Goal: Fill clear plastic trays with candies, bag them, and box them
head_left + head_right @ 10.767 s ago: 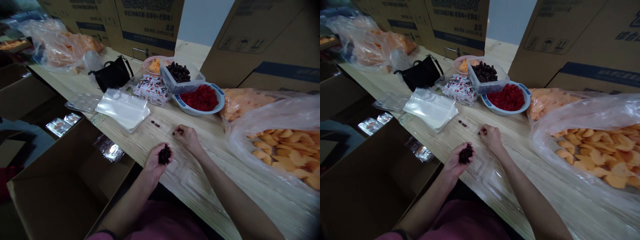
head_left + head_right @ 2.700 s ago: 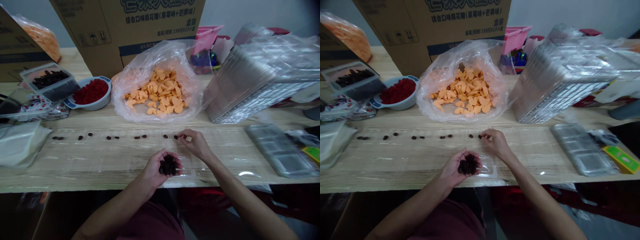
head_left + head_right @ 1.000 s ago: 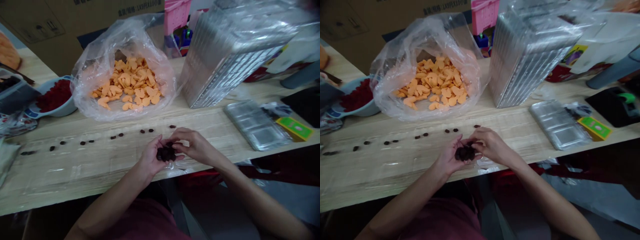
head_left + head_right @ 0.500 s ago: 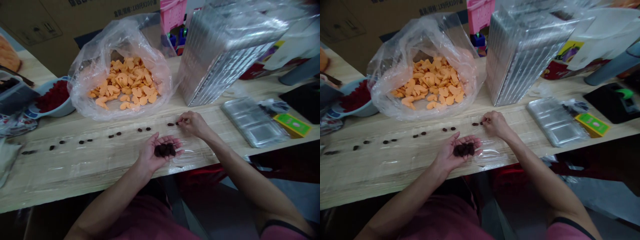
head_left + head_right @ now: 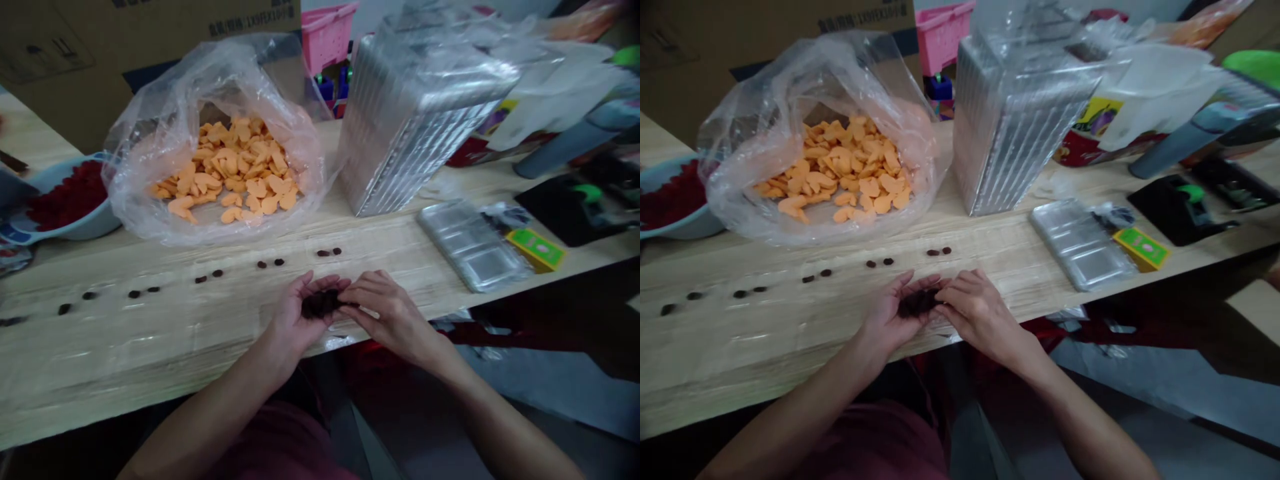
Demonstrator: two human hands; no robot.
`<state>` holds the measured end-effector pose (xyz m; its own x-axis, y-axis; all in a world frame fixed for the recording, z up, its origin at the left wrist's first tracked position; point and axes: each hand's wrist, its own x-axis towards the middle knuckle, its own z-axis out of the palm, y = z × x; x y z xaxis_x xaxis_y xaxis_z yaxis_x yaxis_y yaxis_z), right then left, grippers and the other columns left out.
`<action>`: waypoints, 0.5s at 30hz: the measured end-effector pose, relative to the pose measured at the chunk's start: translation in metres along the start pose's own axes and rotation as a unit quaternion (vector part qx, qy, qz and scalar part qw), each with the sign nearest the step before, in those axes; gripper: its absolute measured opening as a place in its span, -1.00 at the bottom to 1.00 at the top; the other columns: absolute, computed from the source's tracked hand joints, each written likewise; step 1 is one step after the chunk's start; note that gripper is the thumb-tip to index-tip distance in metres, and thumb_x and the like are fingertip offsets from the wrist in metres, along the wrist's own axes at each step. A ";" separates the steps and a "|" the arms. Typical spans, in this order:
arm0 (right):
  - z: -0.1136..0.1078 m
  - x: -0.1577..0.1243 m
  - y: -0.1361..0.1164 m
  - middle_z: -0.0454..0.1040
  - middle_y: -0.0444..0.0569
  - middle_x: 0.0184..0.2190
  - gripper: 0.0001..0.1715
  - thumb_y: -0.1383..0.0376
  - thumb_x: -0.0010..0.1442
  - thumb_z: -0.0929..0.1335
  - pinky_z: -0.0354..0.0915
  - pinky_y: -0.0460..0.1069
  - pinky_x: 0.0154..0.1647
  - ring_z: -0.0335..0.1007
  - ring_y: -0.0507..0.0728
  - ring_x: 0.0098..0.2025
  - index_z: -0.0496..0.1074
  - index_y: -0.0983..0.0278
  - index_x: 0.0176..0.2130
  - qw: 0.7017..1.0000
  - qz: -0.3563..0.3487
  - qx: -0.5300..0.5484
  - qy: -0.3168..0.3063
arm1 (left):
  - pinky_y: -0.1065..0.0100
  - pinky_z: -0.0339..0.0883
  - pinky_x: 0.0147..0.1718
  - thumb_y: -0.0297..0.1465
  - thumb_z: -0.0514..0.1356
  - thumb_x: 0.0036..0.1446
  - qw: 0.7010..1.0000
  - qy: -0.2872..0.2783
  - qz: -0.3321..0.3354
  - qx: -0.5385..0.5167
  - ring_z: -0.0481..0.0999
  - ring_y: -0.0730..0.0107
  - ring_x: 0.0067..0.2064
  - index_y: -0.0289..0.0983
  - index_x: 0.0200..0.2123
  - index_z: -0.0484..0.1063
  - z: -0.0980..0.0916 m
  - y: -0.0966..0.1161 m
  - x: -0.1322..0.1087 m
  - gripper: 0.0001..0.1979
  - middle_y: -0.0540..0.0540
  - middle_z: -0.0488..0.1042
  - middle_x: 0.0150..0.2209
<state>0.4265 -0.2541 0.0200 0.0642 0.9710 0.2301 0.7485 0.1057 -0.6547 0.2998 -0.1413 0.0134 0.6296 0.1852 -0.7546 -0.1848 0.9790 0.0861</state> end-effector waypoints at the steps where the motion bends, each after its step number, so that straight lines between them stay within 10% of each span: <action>1: -0.002 -0.002 0.005 0.53 -0.04 -0.33 -0.86 0.28 0.26 0.31 0.22 0.08 -0.17 0.38 0.14 -0.27 0.48 0.22 -0.23 1.000 0.021 0.019 0.013 | 0.05 0.40 -0.09 -0.38 -0.04 0.24 1.000 0.004 -0.008 0.001 0.56 0.10 -0.21 -0.49 -0.40 0.49 0.001 -0.002 0.000 -0.62 -0.33 0.54 -0.39; 6: -0.028 0.011 0.065 0.52 -0.06 -0.41 -0.81 0.16 0.16 0.35 0.28 0.03 -0.27 0.41 0.14 -0.34 0.47 0.23 -0.36 0.980 0.160 0.055 0.109 | -0.09 0.35 -0.05 -0.37 -0.01 0.21 0.999 -0.022 -0.026 0.008 0.55 -0.01 -0.16 -0.50 -0.38 0.49 0.003 -0.009 0.000 -0.64 -0.39 0.54 -0.34; 15: -0.045 0.024 0.141 0.44 -0.01 -0.40 -0.82 0.25 0.10 0.33 0.25 0.01 -0.32 0.32 0.10 -0.38 0.51 0.27 -0.43 0.978 0.170 -0.056 0.109 | 0.17 0.46 -0.13 -0.40 0.01 0.19 1.000 -0.016 -0.006 -0.009 0.52 -0.05 -0.07 -0.56 -0.37 0.47 0.016 -0.011 0.008 -0.66 -0.43 0.52 -0.35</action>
<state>0.5633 -0.2256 -0.0340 0.4521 0.8759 0.1684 0.7259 -0.2517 -0.6400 0.3191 -0.1492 0.0167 0.6559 0.1758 -0.7341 -0.1903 0.9796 0.0645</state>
